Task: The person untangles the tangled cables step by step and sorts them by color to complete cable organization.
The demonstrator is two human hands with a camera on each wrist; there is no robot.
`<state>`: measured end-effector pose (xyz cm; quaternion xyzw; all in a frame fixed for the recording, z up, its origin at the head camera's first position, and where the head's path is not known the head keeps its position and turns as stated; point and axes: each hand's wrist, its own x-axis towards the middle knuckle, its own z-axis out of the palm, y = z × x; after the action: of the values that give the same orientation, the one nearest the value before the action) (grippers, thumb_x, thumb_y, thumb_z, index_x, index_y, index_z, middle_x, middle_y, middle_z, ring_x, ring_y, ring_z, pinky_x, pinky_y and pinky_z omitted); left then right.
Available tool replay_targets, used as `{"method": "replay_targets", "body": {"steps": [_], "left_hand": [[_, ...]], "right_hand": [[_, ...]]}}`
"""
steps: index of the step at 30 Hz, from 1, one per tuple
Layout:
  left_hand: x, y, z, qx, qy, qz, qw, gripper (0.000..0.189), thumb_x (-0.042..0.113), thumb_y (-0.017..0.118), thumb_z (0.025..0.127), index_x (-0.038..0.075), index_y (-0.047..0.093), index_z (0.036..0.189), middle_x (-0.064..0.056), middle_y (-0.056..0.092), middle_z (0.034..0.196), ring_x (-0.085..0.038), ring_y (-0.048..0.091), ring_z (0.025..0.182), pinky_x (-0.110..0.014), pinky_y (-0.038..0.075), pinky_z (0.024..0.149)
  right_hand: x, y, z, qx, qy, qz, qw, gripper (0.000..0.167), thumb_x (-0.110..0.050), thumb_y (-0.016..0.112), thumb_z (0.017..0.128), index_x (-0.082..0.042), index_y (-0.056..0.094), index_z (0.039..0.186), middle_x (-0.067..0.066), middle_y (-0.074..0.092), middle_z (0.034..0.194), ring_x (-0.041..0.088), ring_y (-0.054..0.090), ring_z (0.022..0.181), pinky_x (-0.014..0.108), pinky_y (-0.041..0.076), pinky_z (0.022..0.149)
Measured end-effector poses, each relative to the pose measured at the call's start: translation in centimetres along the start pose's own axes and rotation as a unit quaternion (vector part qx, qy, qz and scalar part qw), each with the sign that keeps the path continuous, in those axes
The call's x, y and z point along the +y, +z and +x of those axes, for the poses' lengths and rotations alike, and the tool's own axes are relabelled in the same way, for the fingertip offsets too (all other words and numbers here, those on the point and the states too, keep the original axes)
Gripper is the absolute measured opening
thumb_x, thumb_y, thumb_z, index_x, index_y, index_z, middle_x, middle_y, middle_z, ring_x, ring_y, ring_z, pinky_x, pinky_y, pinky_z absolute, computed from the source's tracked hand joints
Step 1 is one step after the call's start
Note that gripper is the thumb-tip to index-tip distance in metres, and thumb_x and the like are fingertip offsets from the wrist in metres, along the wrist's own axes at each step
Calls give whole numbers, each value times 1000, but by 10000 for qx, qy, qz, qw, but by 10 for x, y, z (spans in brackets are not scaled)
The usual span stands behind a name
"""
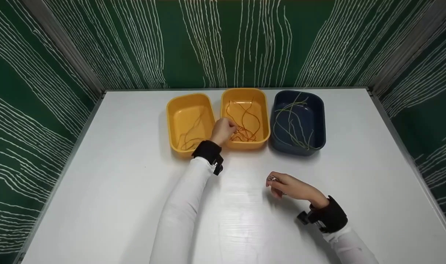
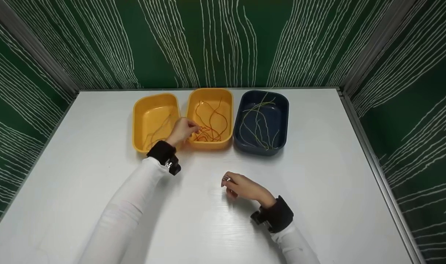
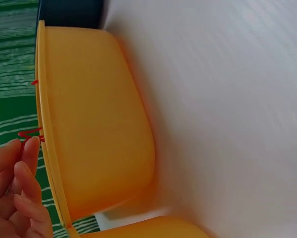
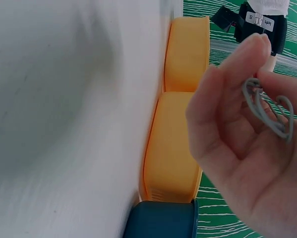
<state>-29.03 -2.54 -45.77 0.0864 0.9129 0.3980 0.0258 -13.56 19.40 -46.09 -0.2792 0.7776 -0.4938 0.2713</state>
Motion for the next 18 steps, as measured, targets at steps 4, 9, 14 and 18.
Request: {"method": "replay_targets", "body": {"steps": [4, 9, 14, 18], "left_hand": [[-30, 15, 17, 200, 370, -196, 9989, 12, 9, 61, 80, 10, 72, 83, 0, 66, 78, -12, 59, 72, -21, 46, 66], [-42, 19, 23, 124, 345, -474, 9982, 12, 11, 62, 81, 7, 70, 88, -3, 66, 85, -14, 59, 78, -20, 45, 69], [3, -15, -25, 214, 238, -505, 9982, 15, 0, 57, 81, -7, 66, 91, -16, 65, 90, -24, 60, 82, -23, 47, 71], [-4, -17, -33, 255, 466, -724, 9960, 14, 1, 58, 81, -5, 67, 90, -14, 65, 87, -22, 61, 77, -22, 48, 68]], "right_hand": [[1, 0, 0, 33, 4, -48, 10000, 12, -2, 37, 94, 4, 47, 89, 21, 48, 59, 12, 43, 52, 30, 38, 49], [0, 0, 1, 78, 60, -58, 9999, 13, -2, 37, 94, 4, 48, 89, 20, 49, 60, 25, 45, 52, 30, 39, 49], [7, -1, 3, 85, 74, -59, 9999, 14, -4, 37, 94, 4, 48, 91, 16, 50, 60, 26, 46, 52, 24, 39, 50], [23, -2, 6, 71, 5, -60, 10000, 17, -8, 38, 95, 6, 47, 93, 13, 51, 60, 21, 47, 52, 26, 41, 50]]}}
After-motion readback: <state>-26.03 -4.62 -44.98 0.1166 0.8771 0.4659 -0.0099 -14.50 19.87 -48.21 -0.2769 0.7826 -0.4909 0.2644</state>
